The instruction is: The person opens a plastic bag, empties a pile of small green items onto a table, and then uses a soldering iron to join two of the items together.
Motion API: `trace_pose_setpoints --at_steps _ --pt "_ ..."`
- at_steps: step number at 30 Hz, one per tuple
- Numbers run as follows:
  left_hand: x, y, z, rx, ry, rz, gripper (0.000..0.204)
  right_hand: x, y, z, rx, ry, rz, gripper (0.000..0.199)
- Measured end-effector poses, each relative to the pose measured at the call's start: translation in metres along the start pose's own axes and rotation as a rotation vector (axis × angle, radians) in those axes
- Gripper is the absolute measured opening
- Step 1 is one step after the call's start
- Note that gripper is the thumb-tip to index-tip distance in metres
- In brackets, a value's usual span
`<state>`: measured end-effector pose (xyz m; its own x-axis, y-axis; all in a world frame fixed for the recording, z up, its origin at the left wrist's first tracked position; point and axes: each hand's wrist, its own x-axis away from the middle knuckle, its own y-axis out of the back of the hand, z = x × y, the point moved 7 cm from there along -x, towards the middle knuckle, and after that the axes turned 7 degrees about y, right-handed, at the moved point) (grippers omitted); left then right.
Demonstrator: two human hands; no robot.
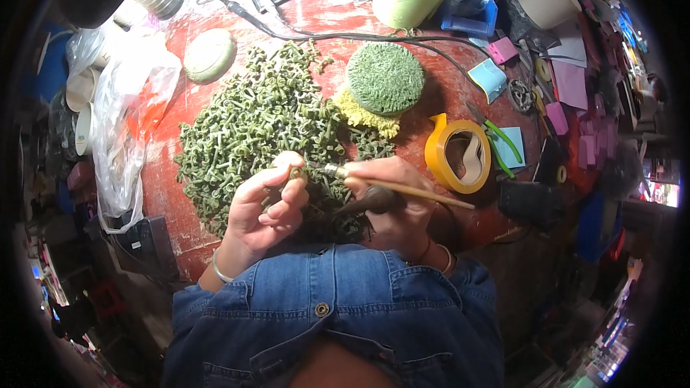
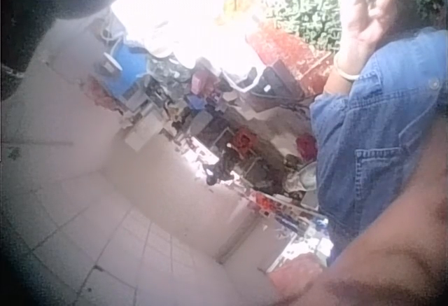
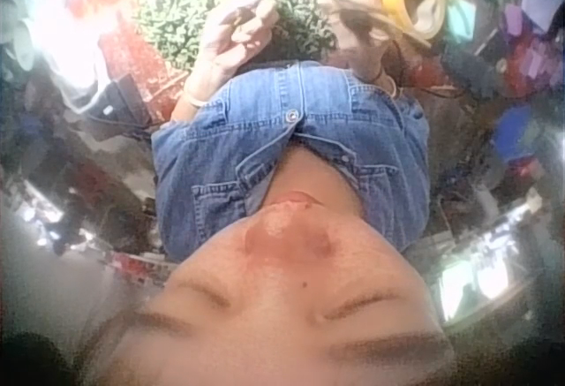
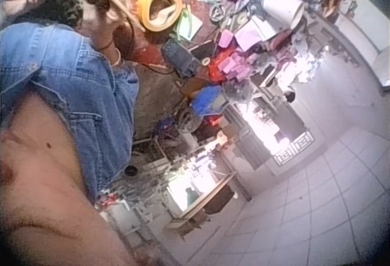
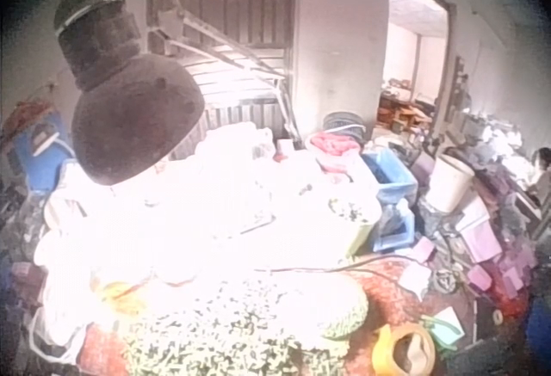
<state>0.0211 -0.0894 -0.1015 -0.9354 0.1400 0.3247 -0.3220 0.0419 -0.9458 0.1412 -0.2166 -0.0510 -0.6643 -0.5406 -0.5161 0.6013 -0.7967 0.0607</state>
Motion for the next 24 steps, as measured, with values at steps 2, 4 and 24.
trace_pose_setpoints --at_steps 2,4,24 --pt "0.005 -0.006 -0.014 -0.315 -0.197 -0.058 0.026 0.004 0.004 -0.011 -0.055 -0.110 -0.090 0.021" --pt "0.010 -0.008 -0.021 -0.404 -0.285 -0.136 0.022 0.000 0.001 -0.016 0.091 -0.074 -0.049 0.018" --pt "0.005 0.001 -0.010 -0.601 -0.132 -0.333 0.011 -0.010 -0.025 -0.030 0.380 0.005 0.084 0.027"
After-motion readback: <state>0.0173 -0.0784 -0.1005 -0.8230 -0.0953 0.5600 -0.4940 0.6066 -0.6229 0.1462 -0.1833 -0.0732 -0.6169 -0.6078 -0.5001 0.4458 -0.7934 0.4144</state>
